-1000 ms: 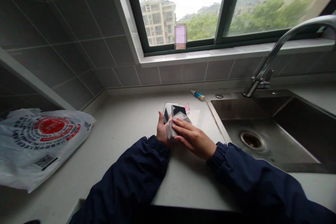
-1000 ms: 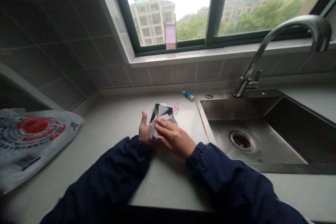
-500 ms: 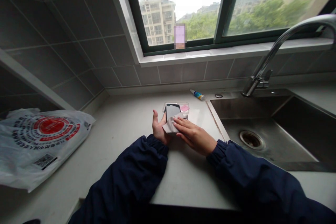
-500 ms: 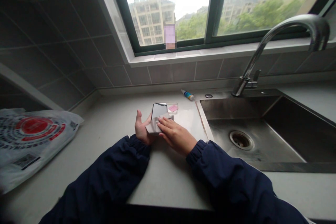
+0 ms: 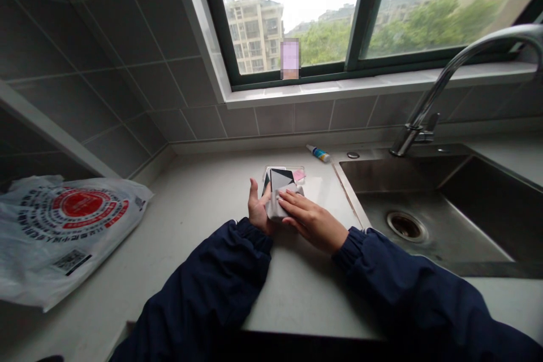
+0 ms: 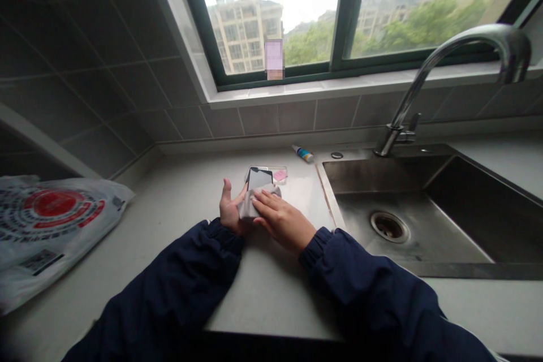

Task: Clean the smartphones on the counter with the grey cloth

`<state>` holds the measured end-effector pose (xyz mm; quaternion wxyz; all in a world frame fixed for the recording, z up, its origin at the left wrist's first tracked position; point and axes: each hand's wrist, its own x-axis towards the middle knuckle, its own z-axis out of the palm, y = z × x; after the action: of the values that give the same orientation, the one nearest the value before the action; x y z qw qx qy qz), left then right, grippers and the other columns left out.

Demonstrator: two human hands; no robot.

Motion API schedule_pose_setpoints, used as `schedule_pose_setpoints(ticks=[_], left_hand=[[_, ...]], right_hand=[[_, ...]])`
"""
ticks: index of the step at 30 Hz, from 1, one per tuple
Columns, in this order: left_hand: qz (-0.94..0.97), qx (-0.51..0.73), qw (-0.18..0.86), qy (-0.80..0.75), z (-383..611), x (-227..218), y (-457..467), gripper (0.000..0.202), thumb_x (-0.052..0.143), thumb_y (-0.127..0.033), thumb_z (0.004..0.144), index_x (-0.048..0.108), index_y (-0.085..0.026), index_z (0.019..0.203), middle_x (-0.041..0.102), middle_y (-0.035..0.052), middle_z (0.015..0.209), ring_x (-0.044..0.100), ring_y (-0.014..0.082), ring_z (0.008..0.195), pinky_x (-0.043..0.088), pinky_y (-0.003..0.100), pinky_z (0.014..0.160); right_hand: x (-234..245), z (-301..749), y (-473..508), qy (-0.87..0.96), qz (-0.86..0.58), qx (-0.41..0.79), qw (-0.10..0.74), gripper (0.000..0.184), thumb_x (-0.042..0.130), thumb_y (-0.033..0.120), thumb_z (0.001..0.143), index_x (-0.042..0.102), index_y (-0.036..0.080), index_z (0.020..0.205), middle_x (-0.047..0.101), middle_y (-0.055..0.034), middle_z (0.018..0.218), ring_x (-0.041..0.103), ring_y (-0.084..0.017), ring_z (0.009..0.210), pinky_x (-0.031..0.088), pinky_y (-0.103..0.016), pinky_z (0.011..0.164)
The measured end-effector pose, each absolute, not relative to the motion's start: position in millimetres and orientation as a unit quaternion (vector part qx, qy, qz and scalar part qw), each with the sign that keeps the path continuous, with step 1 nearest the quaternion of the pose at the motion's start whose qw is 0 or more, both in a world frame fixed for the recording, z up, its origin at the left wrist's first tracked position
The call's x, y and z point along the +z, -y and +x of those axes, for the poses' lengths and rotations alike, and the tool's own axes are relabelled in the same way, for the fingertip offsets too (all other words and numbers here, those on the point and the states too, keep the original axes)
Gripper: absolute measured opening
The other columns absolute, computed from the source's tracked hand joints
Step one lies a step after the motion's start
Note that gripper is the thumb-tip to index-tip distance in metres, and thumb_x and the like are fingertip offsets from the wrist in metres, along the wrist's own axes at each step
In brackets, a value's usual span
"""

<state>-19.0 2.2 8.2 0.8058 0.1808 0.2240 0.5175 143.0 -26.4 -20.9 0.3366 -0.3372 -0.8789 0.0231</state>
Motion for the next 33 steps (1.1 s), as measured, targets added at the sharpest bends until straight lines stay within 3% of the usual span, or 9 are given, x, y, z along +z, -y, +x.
schedule_pose_setpoints(ticks=[5, 11, 16, 25, 33], left_hand=[[0.179, 0.519, 0.801, -0.237, -23, 11, -4, 0.096, 0.028, -0.081, 0.096, 0.046, -0.009, 0.156, 0.072, 0.0232, 0.127, 0.069, 0.0364, 0.123, 0.046, 0.053, 0.116], [0.188, 0.515, 0.806, -0.224, -27, 8, -9, 0.098, 0.030, -0.082, 0.094, 0.051, -0.007, 0.153, 0.074, 0.0236, 0.122, 0.070, 0.0369, 0.119, 0.047, 0.053, 0.114], [0.174, 0.511, 0.813, -0.218, -27, 6, -12, 0.098, 0.033, -0.081, 0.094, 0.049, -0.005, 0.154, 0.070, 0.0268, 0.128, 0.069, 0.0387, 0.120, 0.047, 0.054, 0.113], [0.148, 0.498, 0.828, -0.211, -25, 19, -6, 0.092, 0.029, -0.079, 0.096, 0.048, -0.012, 0.155, 0.068, 0.0239, 0.135, 0.067, 0.0400, 0.125, 0.048, 0.059, 0.111], [0.165, 0.433, 0.861, -0.208, -22, 23, -2, 0.093, 0.023, -0.081, 0.097, 0.048, -0.012, 0.155, 0.067, 0.0214, 0.137, 0.062, 0.0413, 0.131, 0.048, 0.055, 0.111]], right_hand=[[-14, 146, 24, 0.891, -0.345, -0.005, 0.296, 0.046, 0.064, 0.024, 0.103, 0.060, 0.018, 0.148, 0.058, -0.0170, 0.154, 0.051, -0.033, 0.148, 0.042, -0.062, 0.121], [-10, 153, 22, 0.895, -0.344, 0.021, 0.284, 0.048, 0.066, 0.022, 0.101, 0.060, 0.022, 0.149, 0.056, -0.0151, 0.156, 0.050, -0.033, 0.148, 0.044, -0.061, 0.120], [-11, 156, 21, 0.887, -0.355, 0.045, 0.293, 0.051, 0.067, 0.029, 0.101, 0.059, 0.025, 0.151, 0.055, -0.0144, 0.158, 0.048, -0.034, 0.150, 0.042, -0.063, 0.121], [-10, 156, 24, 0.865, -0.398, 0.070, 0.297, 0.057, 0.056, 0.042, 0.106, 0.052, 0.016, 0.156, 0.044, -0.0180, 0.165, 0.039, -0.037, 0.155, 0.040, -0.064, 0.122], [-30, 156, 14, 0.803, -0.452, 0.131, 0.366, 0.066, 0.047, 0.049, 0.108, 0.039, 0.015, 0.164, 0.028, -0.0202, 0.172, 0.024, -0.035, 0.161, 0.029, -0.061, 0.128]])
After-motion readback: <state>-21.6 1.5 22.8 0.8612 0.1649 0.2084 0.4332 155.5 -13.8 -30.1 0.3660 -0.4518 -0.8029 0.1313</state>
